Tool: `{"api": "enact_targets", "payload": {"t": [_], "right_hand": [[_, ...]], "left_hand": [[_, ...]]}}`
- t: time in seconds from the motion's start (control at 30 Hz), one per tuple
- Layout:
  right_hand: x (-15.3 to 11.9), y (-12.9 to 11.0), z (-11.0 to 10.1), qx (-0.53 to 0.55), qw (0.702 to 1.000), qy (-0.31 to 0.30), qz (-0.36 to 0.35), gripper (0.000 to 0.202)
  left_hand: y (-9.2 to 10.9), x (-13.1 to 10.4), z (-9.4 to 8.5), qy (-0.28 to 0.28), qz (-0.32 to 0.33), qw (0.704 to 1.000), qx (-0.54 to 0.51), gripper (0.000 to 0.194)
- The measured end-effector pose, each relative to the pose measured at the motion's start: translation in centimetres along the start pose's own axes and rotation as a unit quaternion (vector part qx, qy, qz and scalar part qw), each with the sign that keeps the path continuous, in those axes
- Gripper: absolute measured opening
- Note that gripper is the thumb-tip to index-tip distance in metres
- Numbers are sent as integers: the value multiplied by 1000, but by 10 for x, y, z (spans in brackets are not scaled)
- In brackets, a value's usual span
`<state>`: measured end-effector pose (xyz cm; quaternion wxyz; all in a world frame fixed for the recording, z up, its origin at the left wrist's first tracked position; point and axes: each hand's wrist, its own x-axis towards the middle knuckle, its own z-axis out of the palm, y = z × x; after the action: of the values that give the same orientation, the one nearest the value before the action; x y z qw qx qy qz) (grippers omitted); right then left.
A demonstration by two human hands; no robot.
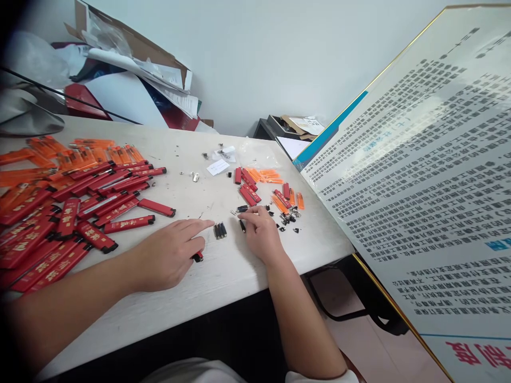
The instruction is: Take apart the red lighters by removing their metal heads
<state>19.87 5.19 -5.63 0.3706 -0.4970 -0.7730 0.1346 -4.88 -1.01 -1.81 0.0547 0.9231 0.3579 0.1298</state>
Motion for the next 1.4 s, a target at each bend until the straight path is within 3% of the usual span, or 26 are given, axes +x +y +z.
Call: {"api": "enact_targets", "payload": {"t": [0.1,0.33,0.73,0.9,1.1,1.4], "right_hand": [[-1,-1,-1,18,999,22,26,22],[-4,-13,-4,-11,999,-36,22,9],[1,-28,8,-2,999,-43,22,13],[-4,-24,2,39,999,-27,16,13],[-7,-21,-8,56,995,-86,9,16],[-6,-25,-3,37,995,-90,-27,10]], "left_hand": [[1,0,-1,-6,-2,1000,-2,18],[1,0,-1,-9,-3,1000,-8,19],[2,3,5,-27,12,999,-14,19],[1,2,5,-31,9,999,-22,18],[1,0,3,-26,4,999,-26,18],[2,0,3,-34,9,999,-22,17]]}}
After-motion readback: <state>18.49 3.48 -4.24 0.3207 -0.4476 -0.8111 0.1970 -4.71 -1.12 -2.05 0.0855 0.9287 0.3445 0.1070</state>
